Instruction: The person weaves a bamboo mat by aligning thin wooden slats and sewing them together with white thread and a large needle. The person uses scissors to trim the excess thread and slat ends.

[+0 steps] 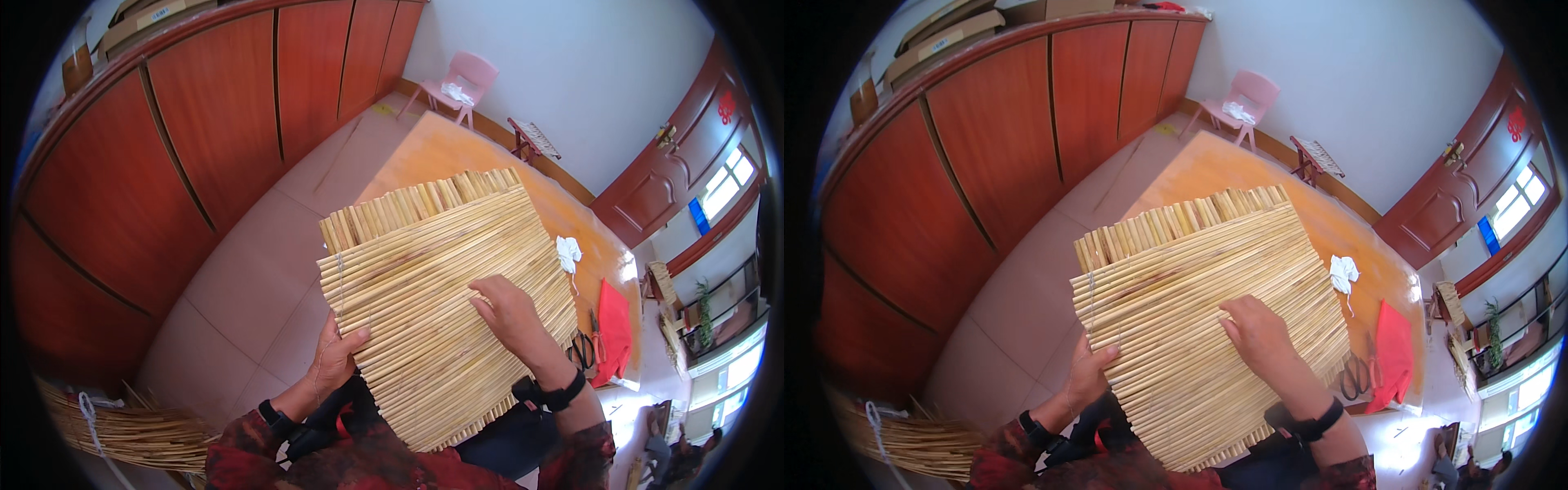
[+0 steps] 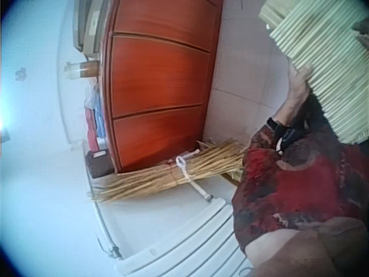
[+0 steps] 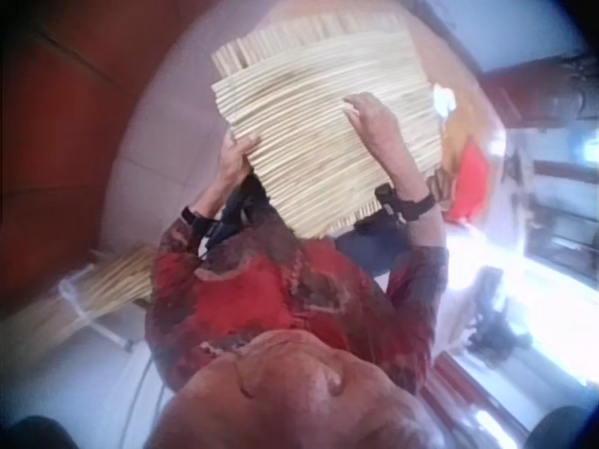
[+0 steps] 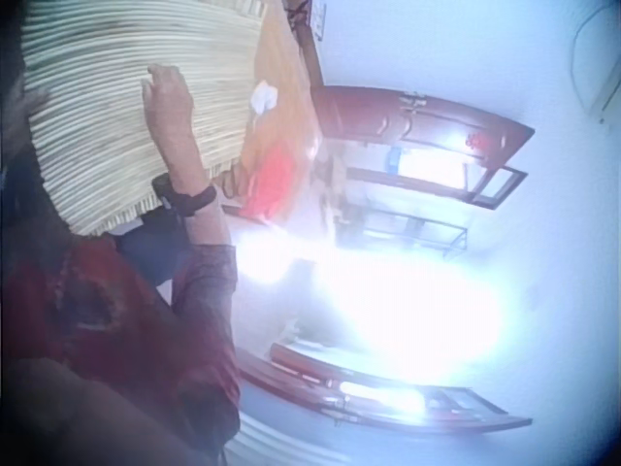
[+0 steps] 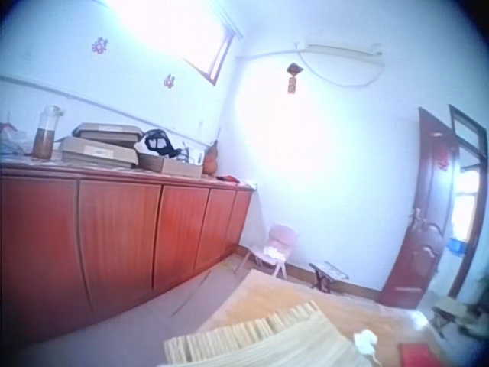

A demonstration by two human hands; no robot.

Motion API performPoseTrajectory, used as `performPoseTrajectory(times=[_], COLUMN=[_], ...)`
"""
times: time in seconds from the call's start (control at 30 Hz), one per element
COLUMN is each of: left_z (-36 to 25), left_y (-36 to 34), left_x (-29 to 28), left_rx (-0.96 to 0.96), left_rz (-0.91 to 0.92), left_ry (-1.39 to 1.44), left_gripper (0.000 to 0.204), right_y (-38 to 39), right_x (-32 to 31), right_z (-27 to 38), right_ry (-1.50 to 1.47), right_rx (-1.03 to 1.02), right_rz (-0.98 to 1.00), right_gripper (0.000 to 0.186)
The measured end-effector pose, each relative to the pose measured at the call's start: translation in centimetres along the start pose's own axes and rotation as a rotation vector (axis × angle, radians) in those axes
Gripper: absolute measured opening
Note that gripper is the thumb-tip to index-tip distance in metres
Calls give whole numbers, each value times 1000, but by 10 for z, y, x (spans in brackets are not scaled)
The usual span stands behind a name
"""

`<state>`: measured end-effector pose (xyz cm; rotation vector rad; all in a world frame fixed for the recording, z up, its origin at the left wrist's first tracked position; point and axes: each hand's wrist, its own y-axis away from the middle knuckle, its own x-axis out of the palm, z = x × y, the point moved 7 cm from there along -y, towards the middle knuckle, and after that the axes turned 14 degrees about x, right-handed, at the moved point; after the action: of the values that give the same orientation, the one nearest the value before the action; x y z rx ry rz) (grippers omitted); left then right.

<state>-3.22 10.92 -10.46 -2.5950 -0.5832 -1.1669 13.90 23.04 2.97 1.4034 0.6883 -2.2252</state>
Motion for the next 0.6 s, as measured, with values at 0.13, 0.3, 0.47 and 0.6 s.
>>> performPoseTrajectory(times=[0.13,0.3,0.47,0.6], left_z=[8,13,7,10], left_y=[-9,-12,-12,-11], left_x=[1,-1,-1,-6], left_rx=[-49,-39,-57,-68], left_rz=[-12,-4,47,46], left_ry=[43,49,38,6], left_gripper=[65,66,65,63], right_y=[-52,-106,-120,-124], right_x=[26,56,64,67], right_z=[17,38,65,72], right_ry=[-5,174,361,446], right_rx=[-97,-197,-316,-408], right_rz=[20,-2,102,136], right_gripper=[15,7,6,8])
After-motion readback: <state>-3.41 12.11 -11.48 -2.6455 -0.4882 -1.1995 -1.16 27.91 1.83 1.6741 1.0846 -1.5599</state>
